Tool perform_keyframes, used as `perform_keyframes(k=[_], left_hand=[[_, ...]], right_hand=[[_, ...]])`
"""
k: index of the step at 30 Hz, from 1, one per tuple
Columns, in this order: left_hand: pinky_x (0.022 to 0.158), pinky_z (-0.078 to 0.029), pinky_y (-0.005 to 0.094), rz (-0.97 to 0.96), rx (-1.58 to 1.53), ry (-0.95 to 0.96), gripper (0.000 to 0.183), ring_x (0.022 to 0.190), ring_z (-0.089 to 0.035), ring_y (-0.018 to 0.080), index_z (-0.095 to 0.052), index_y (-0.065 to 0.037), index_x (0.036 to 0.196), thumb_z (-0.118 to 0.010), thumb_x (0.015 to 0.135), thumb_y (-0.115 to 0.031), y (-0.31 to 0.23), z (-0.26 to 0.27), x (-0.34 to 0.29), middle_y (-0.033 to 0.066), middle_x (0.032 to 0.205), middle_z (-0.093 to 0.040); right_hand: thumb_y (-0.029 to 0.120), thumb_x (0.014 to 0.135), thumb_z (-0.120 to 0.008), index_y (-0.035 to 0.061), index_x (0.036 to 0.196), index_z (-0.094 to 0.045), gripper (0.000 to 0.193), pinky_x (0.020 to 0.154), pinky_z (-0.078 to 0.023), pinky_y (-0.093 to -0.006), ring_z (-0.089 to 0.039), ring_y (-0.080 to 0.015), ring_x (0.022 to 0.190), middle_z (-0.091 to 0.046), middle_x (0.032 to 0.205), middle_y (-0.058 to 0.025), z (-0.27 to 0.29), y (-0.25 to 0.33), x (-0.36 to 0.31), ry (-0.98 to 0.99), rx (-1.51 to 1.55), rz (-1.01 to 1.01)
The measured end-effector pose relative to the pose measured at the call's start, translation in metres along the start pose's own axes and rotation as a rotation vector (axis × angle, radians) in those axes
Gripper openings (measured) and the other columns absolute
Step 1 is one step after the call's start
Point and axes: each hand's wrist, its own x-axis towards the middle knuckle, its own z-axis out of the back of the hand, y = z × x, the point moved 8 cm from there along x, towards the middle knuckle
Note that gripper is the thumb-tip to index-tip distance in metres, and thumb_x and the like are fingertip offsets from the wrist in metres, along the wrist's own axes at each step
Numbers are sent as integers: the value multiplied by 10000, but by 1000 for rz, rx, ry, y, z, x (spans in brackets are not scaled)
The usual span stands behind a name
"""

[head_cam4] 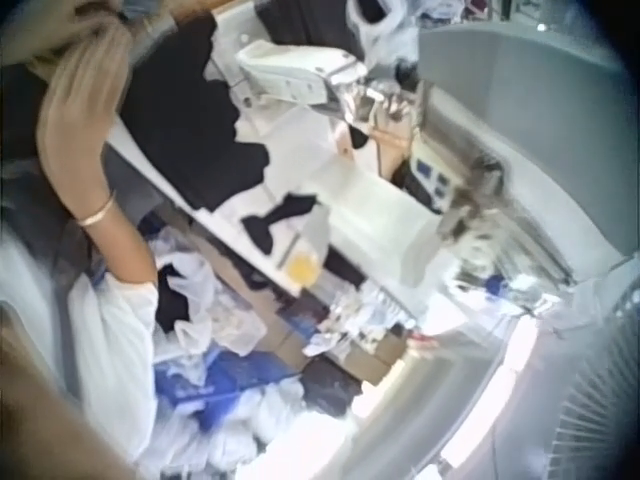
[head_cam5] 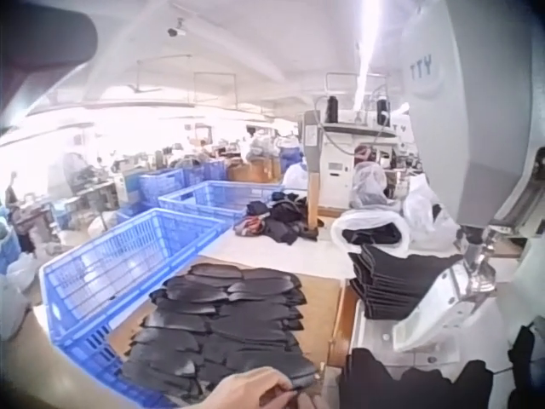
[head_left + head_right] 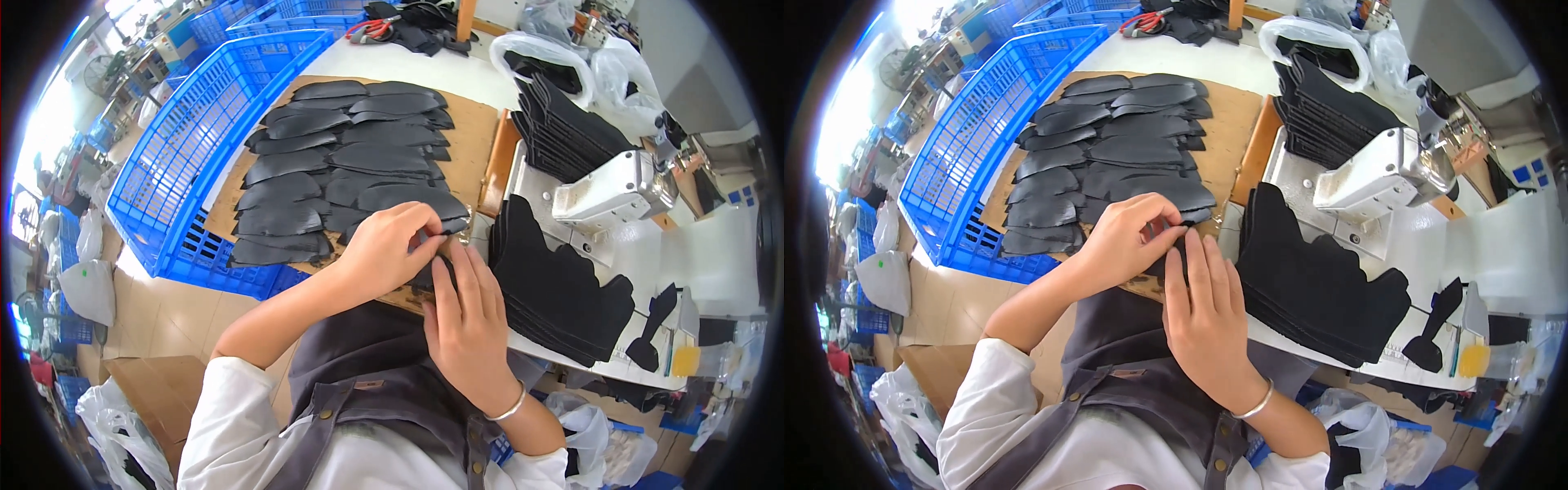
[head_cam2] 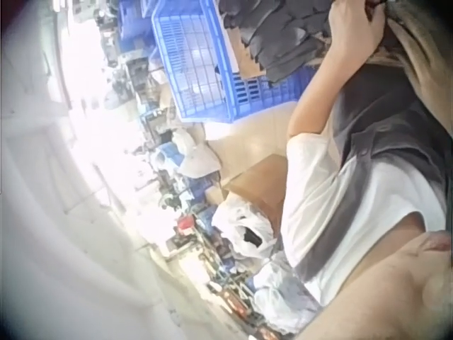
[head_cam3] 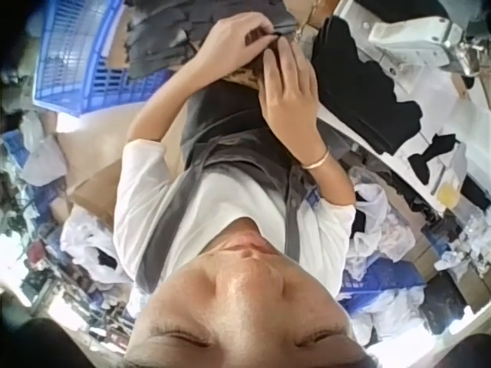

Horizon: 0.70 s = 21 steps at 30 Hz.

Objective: Sorting and stacking black leather shoe components at a workbench.

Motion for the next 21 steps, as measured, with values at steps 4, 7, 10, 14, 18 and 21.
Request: perform_keyframes(k=[4, 7, 10, 14, 18, 21], left_hand=[[602, -492, 344, 3, -12, 33, 125, 635, -593, 250, -619, -14, 870, -672, 819, -114, 8, -4, -4, 106, 823, -611], [546, -458, 296, 143, -76, 35, 111, 566, -554, 175, -638, -8, 868, -677, 814, -97, 15, 1, -5, 86, 776, -630], [524, -429, 252, 214, -67, -119, 79, 560, -528, 83, -638, -10, 859, -670, 822, -72, 28, 20, -9, 50, 723, -628], [566, -470, 207, 289, -168, -476, 88, 616, -554, 56, -618, -51, 924, -642, 902, -133, 60, 89, -14, -6, 742, -606], [576, -490, 220, 217, -209, -816, 120, 634, -589, 80, -598, -47, 964, -635, 915, -150, 71, 187, -46, 22, 764, -608], [593, -499, 230, 76, -229, -1022, 127, 641, -603, 94, -586, -43, 985, -637, 906, -129, 49, 224, -60, 33, 770, -613]], right_hand=[[147, 825, -649, -43, 1323, -454, 568, 1069, -339, -500, -425, -398, 1294, -498, 1312, -249, -33, -9, -10, 149, 0, -69], [215, 839, -652, -37, 1291, -482, 545, 1074, -332, -499, -432, -377, 1294, -510, 1305, -234, -38, -11, -11, 182, -2, -78], [259, 829, -671, -11, 1267, -511, 539, 1069, -340, -495, -446, -367, 1277, -523, 1287, -219, -37, -8, -8, 188, 20, -74], [301, 814, -688, 32, 1242, -540, 527, 1054, -358, -501, -467, -355, 1246, -534, 1261, -208, -41, -12, -8, 193, -46, -94], [301, 815, -687, 29, 1199, -565, 486, 1040, -374, -507, -482, -348, 1229, -549, 1237, -201, -38, -7, -3, 193, -56, -56], [258, 834, -663, -8, 1118, -602, 394, 1014, -419, -491, -548, -355, 1155, -609, 1150, -224, -34, -7, 3, 123, -95, -20]])
